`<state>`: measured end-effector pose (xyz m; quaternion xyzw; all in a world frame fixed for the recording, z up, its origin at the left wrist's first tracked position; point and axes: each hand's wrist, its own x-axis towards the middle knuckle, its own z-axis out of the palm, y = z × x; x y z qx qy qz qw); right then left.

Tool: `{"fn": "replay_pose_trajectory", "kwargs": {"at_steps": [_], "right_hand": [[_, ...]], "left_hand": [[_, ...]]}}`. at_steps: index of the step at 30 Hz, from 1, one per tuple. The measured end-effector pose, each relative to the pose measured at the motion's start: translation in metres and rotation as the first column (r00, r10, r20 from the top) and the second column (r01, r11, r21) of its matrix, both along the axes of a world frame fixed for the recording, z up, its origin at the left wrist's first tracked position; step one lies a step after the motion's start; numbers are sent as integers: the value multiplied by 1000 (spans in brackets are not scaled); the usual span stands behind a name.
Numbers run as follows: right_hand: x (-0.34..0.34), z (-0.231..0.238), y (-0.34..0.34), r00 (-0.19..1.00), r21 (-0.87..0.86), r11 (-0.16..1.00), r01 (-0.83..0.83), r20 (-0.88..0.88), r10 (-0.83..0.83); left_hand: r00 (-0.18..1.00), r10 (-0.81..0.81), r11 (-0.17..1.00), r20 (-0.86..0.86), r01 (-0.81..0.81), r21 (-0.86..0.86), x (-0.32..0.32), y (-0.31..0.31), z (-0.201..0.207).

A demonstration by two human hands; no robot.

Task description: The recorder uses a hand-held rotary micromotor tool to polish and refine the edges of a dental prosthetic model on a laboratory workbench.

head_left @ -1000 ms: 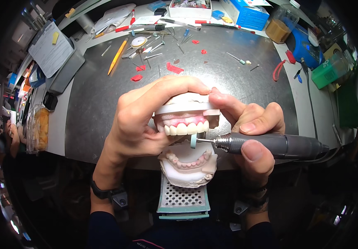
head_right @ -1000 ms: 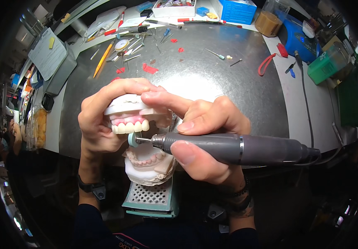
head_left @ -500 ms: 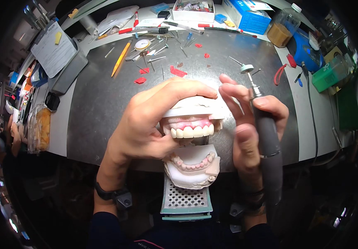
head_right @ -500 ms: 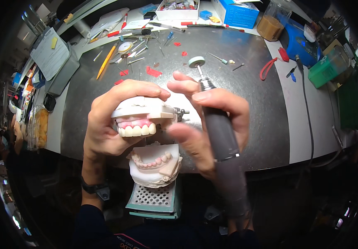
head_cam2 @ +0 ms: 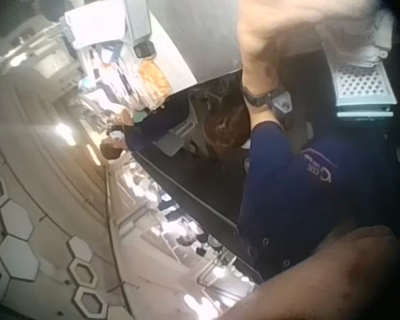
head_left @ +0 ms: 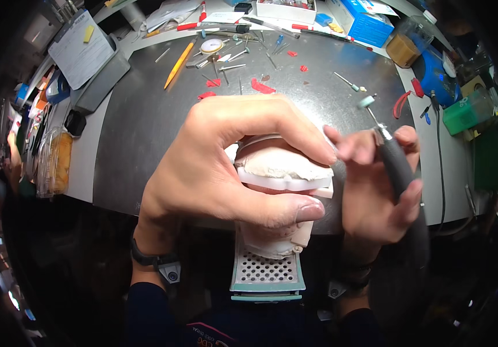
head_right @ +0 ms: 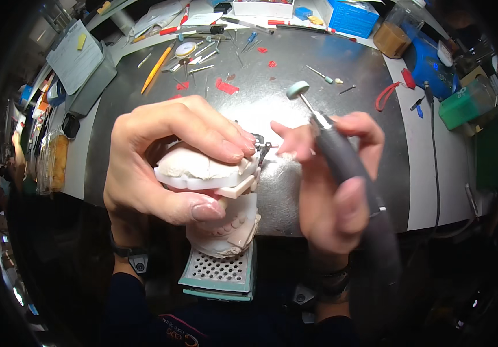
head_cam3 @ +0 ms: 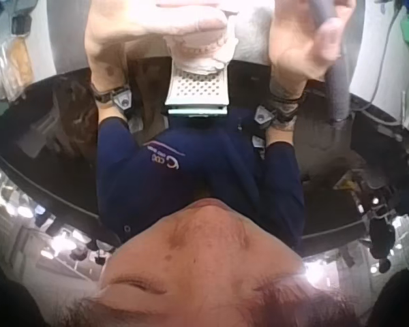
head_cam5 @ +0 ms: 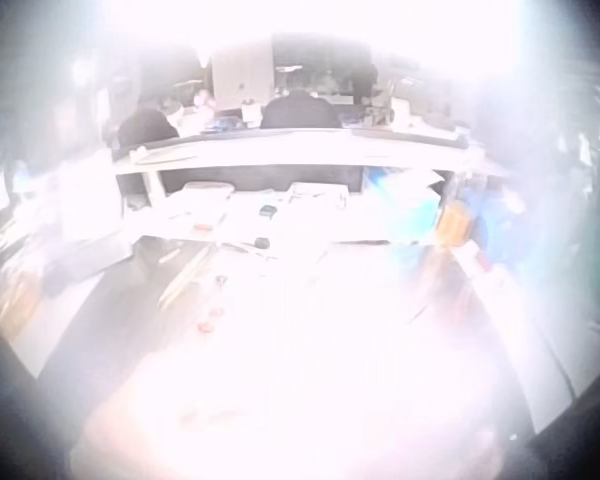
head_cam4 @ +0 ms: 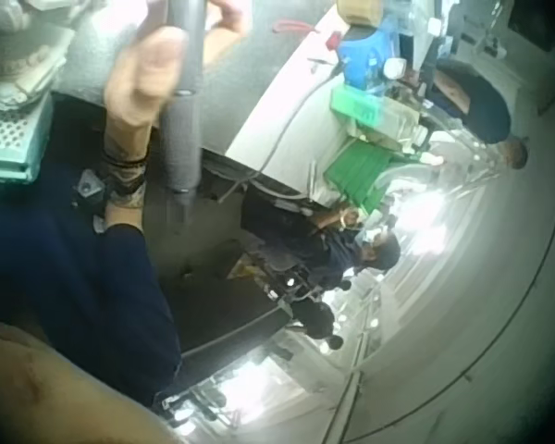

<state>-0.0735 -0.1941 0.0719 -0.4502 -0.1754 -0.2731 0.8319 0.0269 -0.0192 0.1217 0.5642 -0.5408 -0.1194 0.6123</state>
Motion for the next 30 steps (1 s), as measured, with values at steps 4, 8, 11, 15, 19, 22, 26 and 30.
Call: {"fn": "replay_pose_trajectory", "kwargs": {"at_steps": [4, 8, 11, 15, 19, 22, 26, 30], "right_hand": [[-4, 0, -10, 997, 69, 997, -43, 65, 39], [-8, 2, -2, 973, -45, 983, -180, 136, 184], [-14, 4, -2, 966, -94, 964, -250, 38, 255], [-18, 1, 4, 967, -108, 966, -236, 68, 244], [-19, 1, 7, 975, -83, 974, -212, 52, 217], [-17, -1, 8, 976, -100, 974, -201, 69, 208], [-15, -2, 7, 974, -117, 973, -198, 90, 209], [-14, -4, 9, 975, -111, 976, -189, 96, 200]], "left_hand": [[991, 15, 1000, 131, -15, 1, 5, 1, 5], [974, 27, 999, 227, -16, -51, 7, 3, 3], [958, -3, 992, 287, 40, -123, 10, 2, -1], [955, -40, 976, 294, 101, -194, 13, 0, -9], [958, -83, 961, 276, 150, -231, 14, 1, -10], [959, -91, 959, 270, 157, -236, 14, 1, -11], [957, -94, 957, 276, 163, -240, 15, 1, -11], [955, -92, 957, 282, 164, -241, 16, 2, -10]]}}
